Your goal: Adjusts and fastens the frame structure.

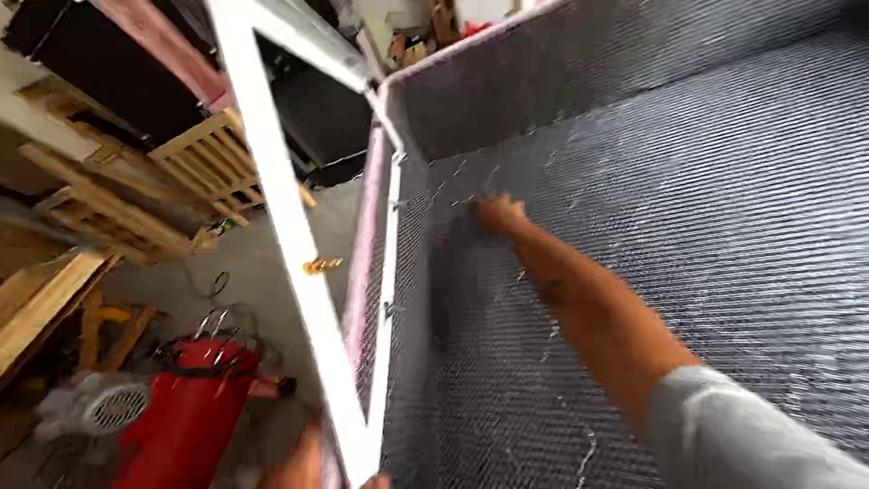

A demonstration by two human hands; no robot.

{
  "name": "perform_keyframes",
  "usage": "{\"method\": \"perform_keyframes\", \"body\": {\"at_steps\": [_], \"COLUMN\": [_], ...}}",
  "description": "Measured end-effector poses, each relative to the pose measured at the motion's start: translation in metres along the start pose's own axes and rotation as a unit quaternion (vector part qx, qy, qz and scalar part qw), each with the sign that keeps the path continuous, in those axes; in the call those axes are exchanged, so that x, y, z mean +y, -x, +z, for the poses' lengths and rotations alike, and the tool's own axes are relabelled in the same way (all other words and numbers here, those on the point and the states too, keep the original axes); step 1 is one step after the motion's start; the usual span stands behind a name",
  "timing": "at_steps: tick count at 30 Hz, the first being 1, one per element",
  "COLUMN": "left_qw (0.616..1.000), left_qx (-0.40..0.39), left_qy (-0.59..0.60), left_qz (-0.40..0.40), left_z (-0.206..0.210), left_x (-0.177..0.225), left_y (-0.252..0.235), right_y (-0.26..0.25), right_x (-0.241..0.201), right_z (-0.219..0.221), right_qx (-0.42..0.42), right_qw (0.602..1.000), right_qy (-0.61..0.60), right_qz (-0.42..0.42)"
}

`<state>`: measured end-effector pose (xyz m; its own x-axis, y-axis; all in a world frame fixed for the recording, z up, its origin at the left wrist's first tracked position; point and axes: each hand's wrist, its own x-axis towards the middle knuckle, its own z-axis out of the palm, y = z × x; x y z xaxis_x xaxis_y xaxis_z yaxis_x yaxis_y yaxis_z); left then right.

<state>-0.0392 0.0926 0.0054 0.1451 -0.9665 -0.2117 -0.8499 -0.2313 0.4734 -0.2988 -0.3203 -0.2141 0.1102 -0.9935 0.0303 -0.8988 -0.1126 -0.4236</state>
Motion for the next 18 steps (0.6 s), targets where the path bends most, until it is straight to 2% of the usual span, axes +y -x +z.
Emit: {"method": "perform_keyframes", "body": {"at_steps": [3, 5, 8, 10, 13, 15, 18], "left_qw": [0.999, 0.999, 0.997, 0.993, 0.983, 0.971, 0.957], "left_qx": [0.018, 0.031, 0.022, -0.004, -0.030, -0.046, -0.046], "left_qy": [-0.006, 0.005, -0.019, -0.050, -0.110, -0.154, -0.190], "left_qz": [-0.035, -0.044, -0.071, -0.104, -0.145, -0.180, -0.216], "left_z": [0.001, 0.006, 0.004, -0.001, -0.009, -0.011, -0.007], "left_x": [-0.004, -0.008, -0.006, 0.003, 0.021, 0.033, 0.036], "left_y": [0.004, 0.001, -0.002, -0.003, -0.005, -0.003, 0.007], "right_y": [0.026, 0.063, 0.137, 0.188, 0.254, 0.287, 0.314], "right_x": [0.000, -0.002, -0.002, -0.005, -0.020, -0.030, -0.042], "right_z": [0.026, 0.021, 0.017, 0.012, 0.005, 0.012, 0.017], "right_qx": [0.039, 0.034, -0.022, -0.075, -0.140, -0.141, -0.144], "right_qw": [0.998, 0.997, 0.997, 0.991, 0.966, 0.941, 0.911], "right_qy": [0.001, 0.012, 0.016, -0.003, -0.054, -0.081, -0.062], "right_qz": [-0.052, -0.072, -0.078, -0.113, -0.210, -0.298, -0.382]}}
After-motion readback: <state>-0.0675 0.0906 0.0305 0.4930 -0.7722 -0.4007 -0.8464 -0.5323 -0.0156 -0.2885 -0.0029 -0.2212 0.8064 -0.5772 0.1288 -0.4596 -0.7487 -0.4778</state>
